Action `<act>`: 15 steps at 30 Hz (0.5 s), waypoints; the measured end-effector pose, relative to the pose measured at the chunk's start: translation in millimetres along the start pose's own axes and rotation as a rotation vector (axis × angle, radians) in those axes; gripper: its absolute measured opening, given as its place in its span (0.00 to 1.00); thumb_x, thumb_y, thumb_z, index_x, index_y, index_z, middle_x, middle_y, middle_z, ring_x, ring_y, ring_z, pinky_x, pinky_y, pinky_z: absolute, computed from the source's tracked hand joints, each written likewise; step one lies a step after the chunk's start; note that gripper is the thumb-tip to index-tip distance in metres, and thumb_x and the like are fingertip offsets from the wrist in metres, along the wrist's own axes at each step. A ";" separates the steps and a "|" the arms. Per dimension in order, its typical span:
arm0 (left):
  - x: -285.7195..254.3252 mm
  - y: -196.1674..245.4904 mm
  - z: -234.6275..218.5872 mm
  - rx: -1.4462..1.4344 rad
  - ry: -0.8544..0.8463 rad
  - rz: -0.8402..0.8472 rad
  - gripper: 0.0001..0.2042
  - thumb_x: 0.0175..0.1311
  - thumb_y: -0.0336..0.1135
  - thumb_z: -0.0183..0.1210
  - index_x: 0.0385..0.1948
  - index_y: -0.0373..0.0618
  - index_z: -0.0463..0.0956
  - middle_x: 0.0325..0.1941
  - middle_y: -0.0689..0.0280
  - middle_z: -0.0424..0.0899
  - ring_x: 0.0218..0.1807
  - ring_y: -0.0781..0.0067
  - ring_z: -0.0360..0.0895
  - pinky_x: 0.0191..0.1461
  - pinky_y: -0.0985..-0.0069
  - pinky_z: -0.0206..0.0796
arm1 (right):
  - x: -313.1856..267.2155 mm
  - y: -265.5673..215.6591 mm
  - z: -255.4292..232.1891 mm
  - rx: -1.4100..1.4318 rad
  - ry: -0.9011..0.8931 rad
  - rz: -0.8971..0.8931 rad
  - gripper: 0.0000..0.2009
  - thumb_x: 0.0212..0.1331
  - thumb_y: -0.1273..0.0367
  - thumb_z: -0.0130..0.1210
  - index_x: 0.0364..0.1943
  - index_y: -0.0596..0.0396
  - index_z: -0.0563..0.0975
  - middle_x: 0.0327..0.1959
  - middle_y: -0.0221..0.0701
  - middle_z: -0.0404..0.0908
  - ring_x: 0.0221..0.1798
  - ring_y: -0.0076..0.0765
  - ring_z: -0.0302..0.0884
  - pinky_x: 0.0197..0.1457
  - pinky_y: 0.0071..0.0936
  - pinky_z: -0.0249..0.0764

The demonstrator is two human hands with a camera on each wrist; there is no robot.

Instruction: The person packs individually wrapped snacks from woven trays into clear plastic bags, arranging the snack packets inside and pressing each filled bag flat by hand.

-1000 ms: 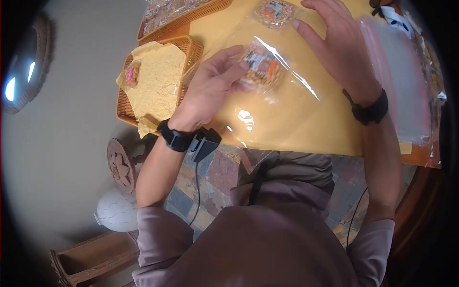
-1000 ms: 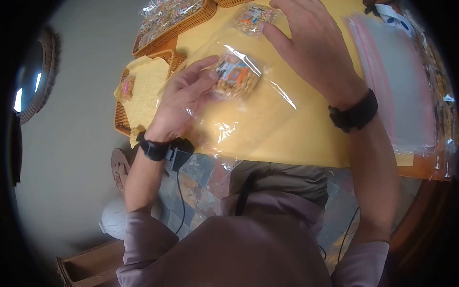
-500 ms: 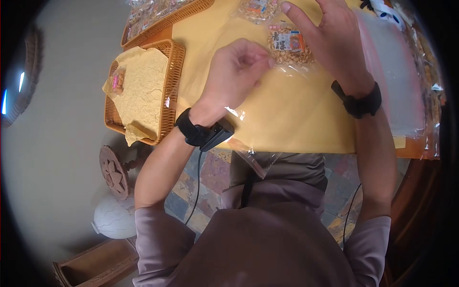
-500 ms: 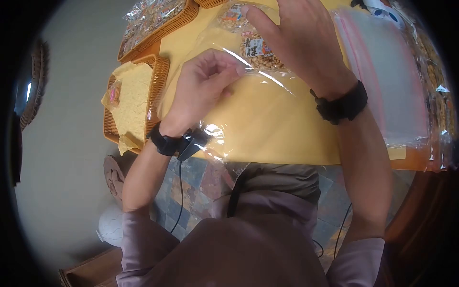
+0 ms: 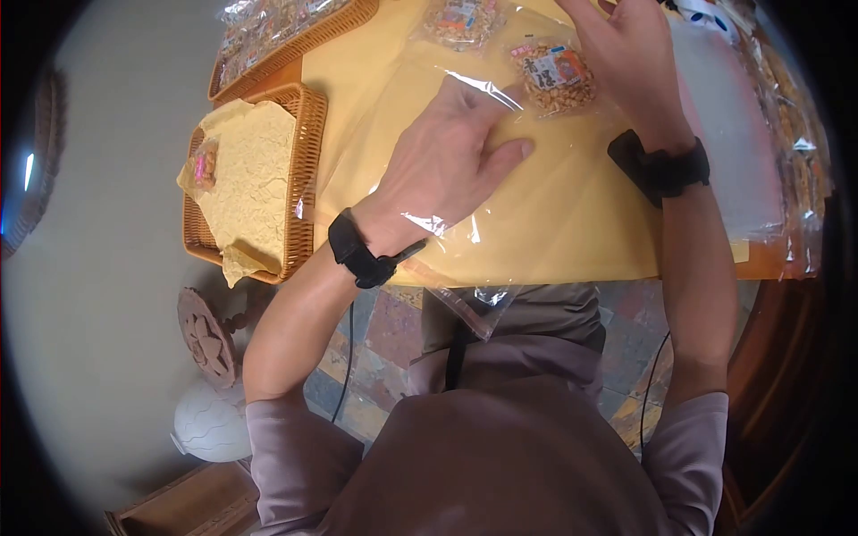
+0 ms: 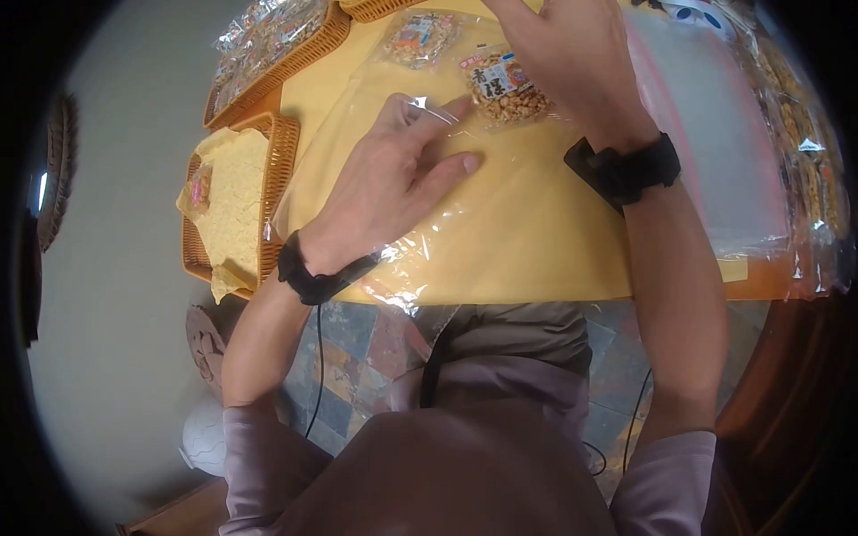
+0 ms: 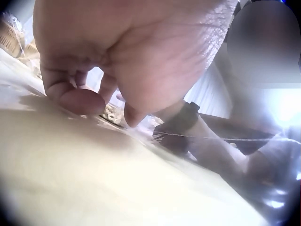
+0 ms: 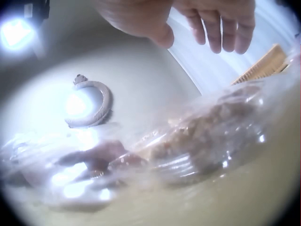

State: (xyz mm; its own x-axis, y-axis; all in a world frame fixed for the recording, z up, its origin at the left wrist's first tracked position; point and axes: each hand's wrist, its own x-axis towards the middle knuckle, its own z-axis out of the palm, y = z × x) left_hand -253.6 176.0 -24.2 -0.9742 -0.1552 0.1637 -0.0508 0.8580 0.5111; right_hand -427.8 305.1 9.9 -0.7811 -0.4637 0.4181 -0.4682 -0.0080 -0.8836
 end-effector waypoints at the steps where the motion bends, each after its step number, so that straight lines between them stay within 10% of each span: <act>1: -1.3 -1.1 -1.8 -0.004 -0.031 -0.009 0.23 0.67 0.41 0.65 0.62 0.46 0.77 0.46 0.52 0.74 0.42 0.53 0.78 0.45 0.62 0.73 | 4.7 10.5 -1.0 -0.004 0.004 -0.001 0.16 0.67 0.66 0.60 0.47 0.70 0.78 0.37 0.46 0.84 0.44 0.36 0.84 0.46 0.32 0.77; 4: -1.4 -1.2 -4.0 0.049 -0.063 0.082 0.24 0.69 0.41 0.64 0.65 0.48 0.76 0.48 0.53 0.72 0.45 0.56 0.78 0.44 0.65 0.74 | 18.3 39.5 -5.4 -0.178 0.137 -0.179 0.16 0.67 0.66 0.60 0.47 0.70 0.78 0.36 0.43 0.84 0.43 0.33 0.83 0.46 0.30 0.76; 15: -0.1 22.7 8.8 0.425 -0.137 0.179 0.30 0.71 0.49 0.59 0.74 0.55 0.65 0.52 0.52 0.70 0.53 0.52 0.79 0.45 0.60 0.78 | 18.1 7.8 -4.0 -0.063 -0.071 0.511 0.22 0.71 0.63 0.57 0.58 0.71 0.71 0.42 0.43 0.82 0.43 0.34 0.81 0.47 0.29 0.78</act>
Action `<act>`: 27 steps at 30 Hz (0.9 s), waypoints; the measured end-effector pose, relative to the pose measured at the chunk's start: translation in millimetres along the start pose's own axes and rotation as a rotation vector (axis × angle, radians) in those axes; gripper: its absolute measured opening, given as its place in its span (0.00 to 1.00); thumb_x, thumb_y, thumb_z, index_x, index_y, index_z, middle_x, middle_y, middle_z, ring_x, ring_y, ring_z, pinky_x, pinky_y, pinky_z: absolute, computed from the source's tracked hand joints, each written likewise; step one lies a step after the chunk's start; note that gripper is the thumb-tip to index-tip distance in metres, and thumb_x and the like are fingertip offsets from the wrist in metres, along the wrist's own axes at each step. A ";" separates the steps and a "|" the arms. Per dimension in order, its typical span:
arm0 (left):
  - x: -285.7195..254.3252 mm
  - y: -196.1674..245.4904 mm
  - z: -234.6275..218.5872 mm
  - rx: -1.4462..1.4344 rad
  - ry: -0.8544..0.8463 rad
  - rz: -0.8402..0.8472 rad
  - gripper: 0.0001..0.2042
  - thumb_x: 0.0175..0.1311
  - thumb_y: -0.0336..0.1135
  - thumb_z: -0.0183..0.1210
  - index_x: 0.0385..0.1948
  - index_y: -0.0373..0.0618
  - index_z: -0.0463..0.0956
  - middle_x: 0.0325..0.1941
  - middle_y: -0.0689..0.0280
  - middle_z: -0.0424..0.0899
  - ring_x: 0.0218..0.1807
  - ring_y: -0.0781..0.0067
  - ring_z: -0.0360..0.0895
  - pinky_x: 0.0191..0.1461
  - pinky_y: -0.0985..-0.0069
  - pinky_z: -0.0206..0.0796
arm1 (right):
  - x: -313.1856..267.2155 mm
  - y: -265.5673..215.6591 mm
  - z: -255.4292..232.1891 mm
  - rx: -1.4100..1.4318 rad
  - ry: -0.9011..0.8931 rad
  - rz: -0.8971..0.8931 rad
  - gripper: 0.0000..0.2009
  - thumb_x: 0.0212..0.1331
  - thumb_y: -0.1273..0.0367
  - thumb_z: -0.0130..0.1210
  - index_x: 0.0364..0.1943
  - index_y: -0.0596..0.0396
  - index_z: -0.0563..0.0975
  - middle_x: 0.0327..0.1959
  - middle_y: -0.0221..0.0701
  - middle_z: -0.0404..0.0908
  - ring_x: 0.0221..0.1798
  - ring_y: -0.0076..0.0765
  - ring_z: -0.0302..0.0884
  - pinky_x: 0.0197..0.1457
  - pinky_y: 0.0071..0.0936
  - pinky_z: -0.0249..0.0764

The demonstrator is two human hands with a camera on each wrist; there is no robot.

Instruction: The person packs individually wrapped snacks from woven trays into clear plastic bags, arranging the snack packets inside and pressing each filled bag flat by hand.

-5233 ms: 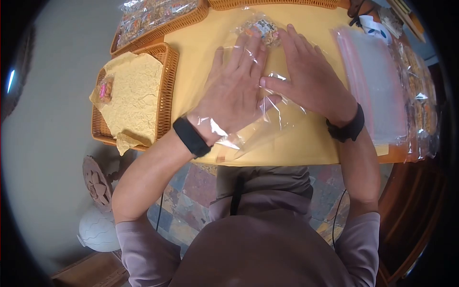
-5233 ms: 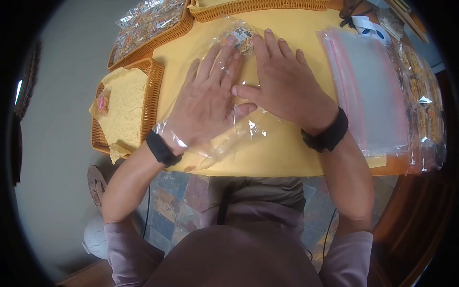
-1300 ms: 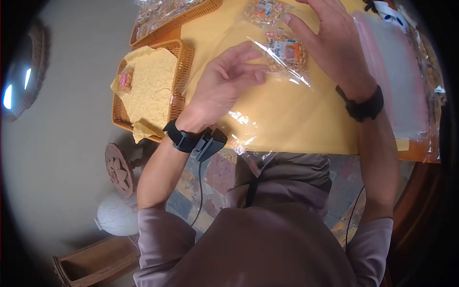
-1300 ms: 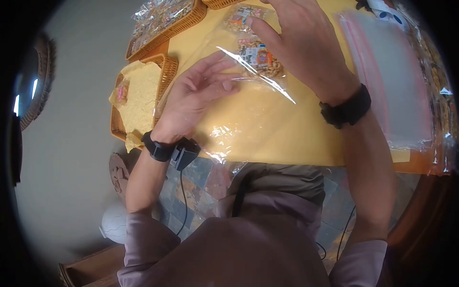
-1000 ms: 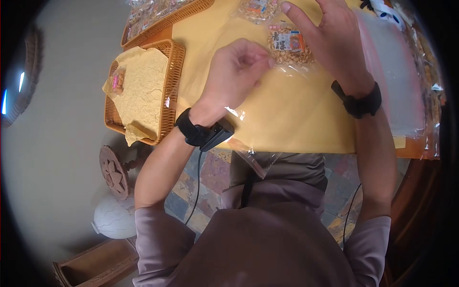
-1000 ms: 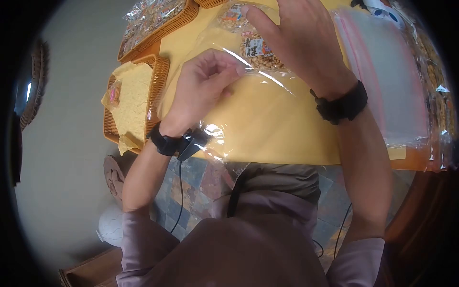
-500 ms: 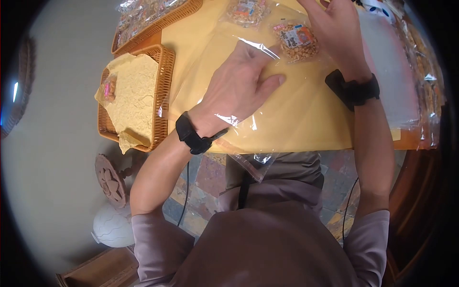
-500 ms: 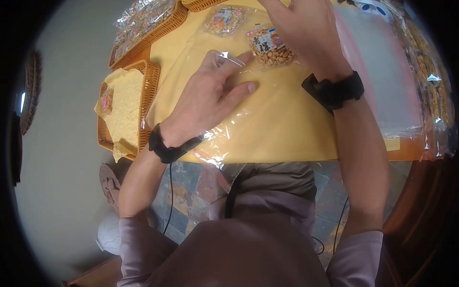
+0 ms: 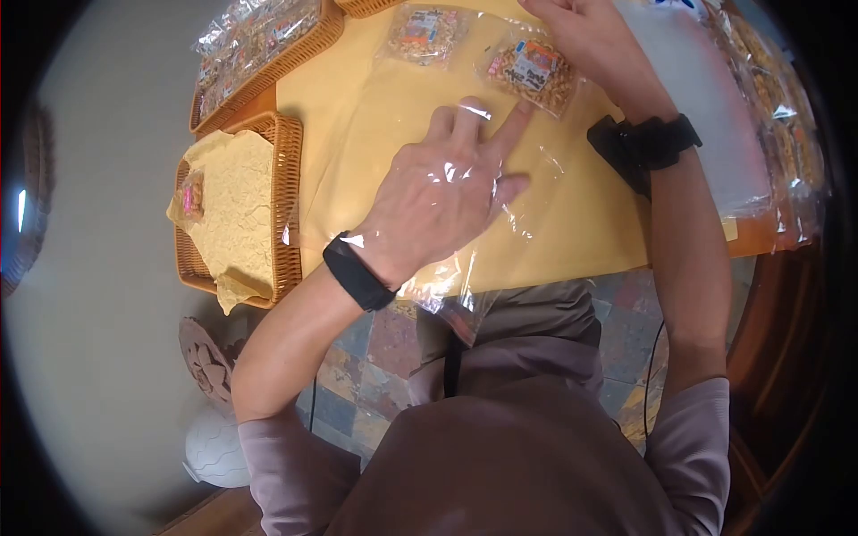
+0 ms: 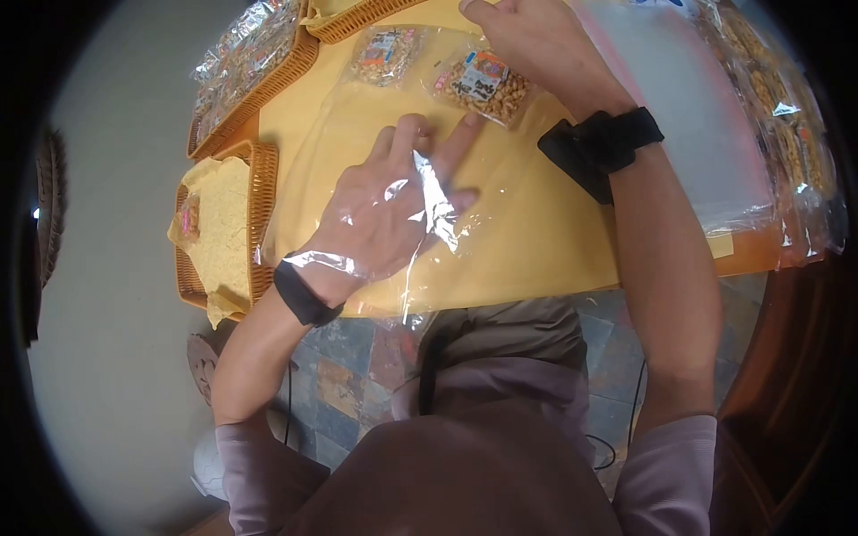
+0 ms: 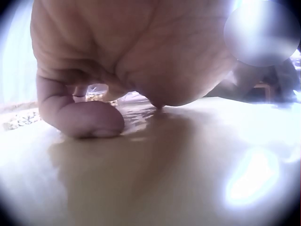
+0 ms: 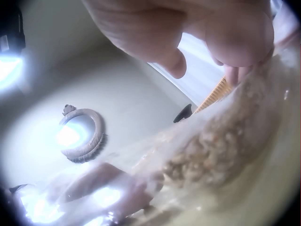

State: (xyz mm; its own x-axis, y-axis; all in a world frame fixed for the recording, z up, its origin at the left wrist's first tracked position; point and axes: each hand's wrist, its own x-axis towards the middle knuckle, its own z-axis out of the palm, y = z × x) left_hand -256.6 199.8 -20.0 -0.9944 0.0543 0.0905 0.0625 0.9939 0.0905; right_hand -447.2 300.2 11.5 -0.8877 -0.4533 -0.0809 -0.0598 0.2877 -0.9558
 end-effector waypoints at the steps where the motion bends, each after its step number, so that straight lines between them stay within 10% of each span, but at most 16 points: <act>1: 1.2 1.7 -1.9 0.061 0.015 0.016 0.32 0.71 0.52 0.58 0.74 0.54 0.63 0.51 0.52 0.70 0.52 0.52 0.79 0.44 0.61 0.78 | 2.3 4.9 -1.1 0.000 -0.001 0.001 0.22 0.71 0.63 0.57 0.58 0.71 0.71 0.42 0.43 0.82 0.43 0.34 0.81 0.47 0.29 0.78; 9: 13.0 -0.5 3.2 0.027 -0.045 -0.054 0.39 0.67 0.62 0.58 0.72 0.42 0.64 0.51 0.50 0.72 0.50 0.50 0.77 0.44 0.59 0.77 | -3.1 16.2 -4.6 -0.120 -0.068 -0.149 0.25 0.73 0.63 0.53 0.63 0.75 0.68 0.42 0.43 0.83 0.43 0.32 0.81 0.46 0.26 0.78; 14: 1.5 -21.8 14.3 0.177 0.135 -0.153 0.45 0.67 0.63 0.58 0.73 0.30 0.58 0.73 0.37 0.62 0.76 0.38 0.58 0.76 0.53 0.58 | -5.9 21.1 -7.6 -0.040 -0.204 -0.197 0.27 0.73 0.61 0.54 0.65 0.74 0.67 0.43 0.45 0.84 0.45 0.34 0.82 0.48 0.28 0.78; 17: 5.7 -35.9 18.0 0.087 0.119 -0.168 0.49 0.66 0.66 0.57 0.76 0.31 0.54 0.81 0.37 0.49 0.83 0.37 0.44 0.83 0.51 0.42 | -4.3 19.9 -4.0 -0.094 -0.174 -0.188 0.29 0.73 0.60 0.53 0.66 0.73 0.65 0.46 0.47 0.83 0.48 0.37 0.82 0.51 0.31 0.77; 27: 9.4 -50.2 14.6 -0.008 -0.005 -0.115 0.48 0.65 0.65 0.58 0.78 0.39 0.52 0.83 0.40 0.46 0.85 0.39 0.38 0.84 0.48 0.38 | 10.6 33.9 10.7 -0.228 -0.214 -0.240 0.33 0.77 0.53 0.45 0.72 0.69 0.61 0.65 0.56 0.75 0.66 0.48 0.76 0.68 0.35 0.71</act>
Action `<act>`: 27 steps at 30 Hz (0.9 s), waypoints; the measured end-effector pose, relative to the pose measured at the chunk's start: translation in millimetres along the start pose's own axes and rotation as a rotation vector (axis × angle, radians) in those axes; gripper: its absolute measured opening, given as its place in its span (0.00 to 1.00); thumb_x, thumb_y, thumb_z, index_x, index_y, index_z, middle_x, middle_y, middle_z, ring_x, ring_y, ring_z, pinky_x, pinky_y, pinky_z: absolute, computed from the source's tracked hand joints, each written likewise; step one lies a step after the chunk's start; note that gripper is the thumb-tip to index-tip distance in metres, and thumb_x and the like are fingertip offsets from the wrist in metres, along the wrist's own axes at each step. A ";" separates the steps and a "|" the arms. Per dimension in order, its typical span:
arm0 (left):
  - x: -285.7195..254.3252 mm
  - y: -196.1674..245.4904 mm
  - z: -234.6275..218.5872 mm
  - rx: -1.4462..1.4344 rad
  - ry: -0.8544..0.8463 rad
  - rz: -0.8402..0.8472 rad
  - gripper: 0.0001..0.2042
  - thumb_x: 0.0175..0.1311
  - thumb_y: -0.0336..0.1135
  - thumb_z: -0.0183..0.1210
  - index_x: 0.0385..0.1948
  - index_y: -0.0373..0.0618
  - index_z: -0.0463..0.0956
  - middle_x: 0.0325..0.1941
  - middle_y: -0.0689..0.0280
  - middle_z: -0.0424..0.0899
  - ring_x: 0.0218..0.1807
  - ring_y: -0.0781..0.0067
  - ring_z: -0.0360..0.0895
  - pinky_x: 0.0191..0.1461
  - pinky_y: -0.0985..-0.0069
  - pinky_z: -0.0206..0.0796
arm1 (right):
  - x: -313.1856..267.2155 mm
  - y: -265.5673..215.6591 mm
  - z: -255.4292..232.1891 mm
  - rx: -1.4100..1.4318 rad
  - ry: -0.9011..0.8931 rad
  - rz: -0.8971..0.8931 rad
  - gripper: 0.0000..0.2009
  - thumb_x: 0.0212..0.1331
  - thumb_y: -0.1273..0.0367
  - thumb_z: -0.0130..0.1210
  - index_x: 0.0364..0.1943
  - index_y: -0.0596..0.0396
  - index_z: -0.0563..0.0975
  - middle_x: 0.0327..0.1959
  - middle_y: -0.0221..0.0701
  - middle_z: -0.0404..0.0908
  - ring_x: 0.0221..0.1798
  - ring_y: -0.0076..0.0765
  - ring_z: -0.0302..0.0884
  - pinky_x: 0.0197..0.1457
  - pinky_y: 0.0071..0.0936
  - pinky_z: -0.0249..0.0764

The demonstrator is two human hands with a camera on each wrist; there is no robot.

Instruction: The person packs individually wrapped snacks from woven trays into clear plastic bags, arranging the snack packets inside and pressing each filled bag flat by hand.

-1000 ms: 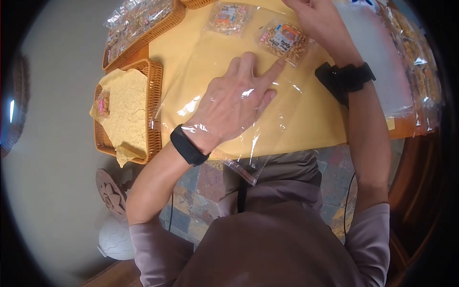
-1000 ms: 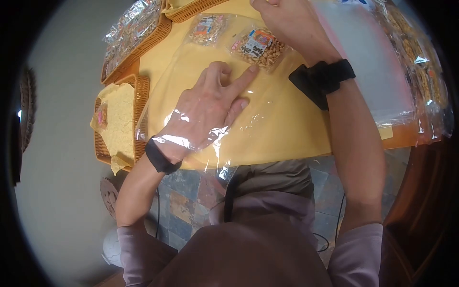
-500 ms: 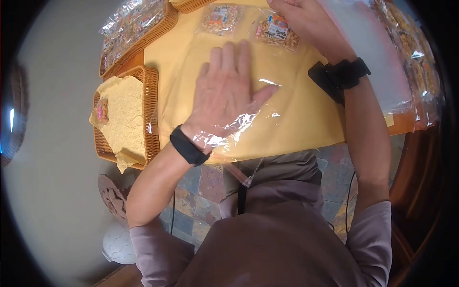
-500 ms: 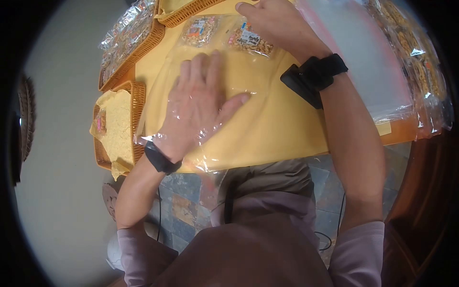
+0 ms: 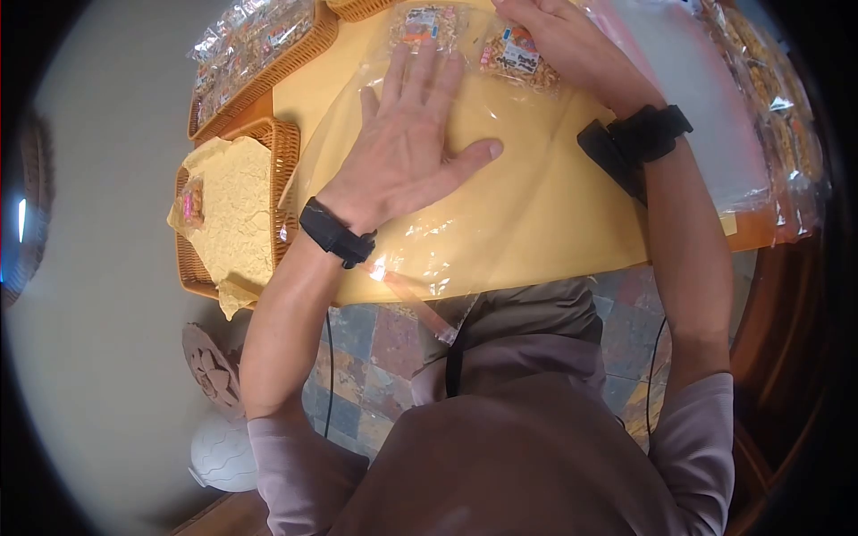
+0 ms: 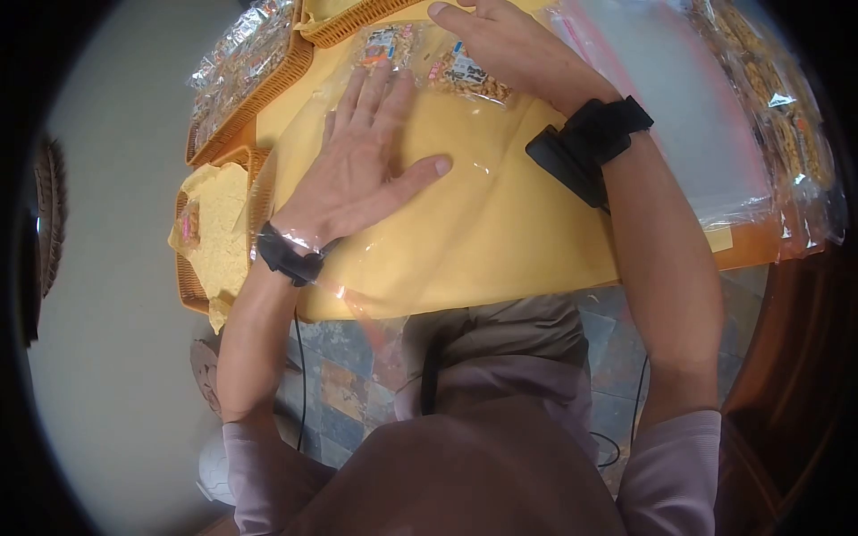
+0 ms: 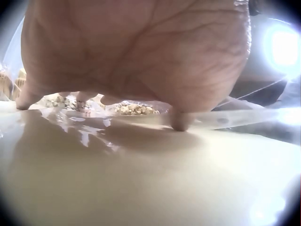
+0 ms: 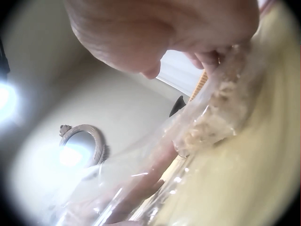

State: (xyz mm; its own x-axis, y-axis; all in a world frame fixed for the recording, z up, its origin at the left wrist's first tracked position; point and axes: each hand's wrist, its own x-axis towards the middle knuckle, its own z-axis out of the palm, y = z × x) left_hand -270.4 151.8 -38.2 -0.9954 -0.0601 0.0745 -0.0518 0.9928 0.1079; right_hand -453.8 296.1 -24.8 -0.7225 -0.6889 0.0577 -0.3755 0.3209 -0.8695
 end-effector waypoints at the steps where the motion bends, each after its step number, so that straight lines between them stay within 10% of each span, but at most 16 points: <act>1: -0.4 -1.1 0.2 -0.017 0.007 0.012 0.48 0.64 0.65 0.59 0.78 0.40 0.53 0.82 0.40 0.47 0.85 0.39 0.39 0.84 0.47 0.38 | -2.4 6.3 -6.0 -0.002 0.001 -0.001 0.33 0.77 0.53 0.45 0.72 0.69 0.61 0.65 0.56 0.75 0.66 0.48 0.76 0.68 0.35 0.71; 9: -2.8 -5.0 -7.6 -0.058 0.034 0.075 0.47 0.60 0.59 0.65 0.76 0.39 0.55 0.78 0.36 0.52 0.82 0.32 0.43 0.79 0.32 0.41 | 5.1 16.0 1.7 0.037 -0.111 0.028 0.35 0.79 0.52 0.43 0.74 0.72 0.57 0.75 0.57 0.63 0.79 0.51 0.61 0.80 0.36 0.59; 11: 1.0 -4.6 -8.5 -0.108 0.035 0.062 0.48 0.60 0.60 0.65 0.76 0.40 0.56 0.80 0.40 0.51 0.81 0.34 0.49 0.83 0.49 0.44 | 7.3 19.2 2.9 0.047 -0.125 0.014 0.35 0.79 0.52 0.43 0.74 0.72 0.56 0.75 0.57 0.63 0.79 0.51 0.60 0.80 0.35 0.59; 27: -2.8 -2.6 -6.0 -0.080 0.000 0.147 0.48 0.63 0.59 0.63 0.77 0.37 0.53 0.84 0.47 0.48 0.85 0.38 0.38 0.84 0.50 0.43 | 3.9 17.4 -1.0 0.094 -0.025 0.029 0.33 0.77 0.54 0.47 0.74 0.68 0.60 0.71 0.55 0.69 0.73 0.49 0.69 0.75 0.34 0.65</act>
State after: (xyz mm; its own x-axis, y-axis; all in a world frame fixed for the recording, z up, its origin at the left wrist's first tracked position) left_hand -267.0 148.8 -32.7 -0.9918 0.0851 0.0957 0.1008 0.9796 0.1740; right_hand -463.8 299.6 -39.2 -0.7170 -0.6968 0.0203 -0.2973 0.2794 -0.9130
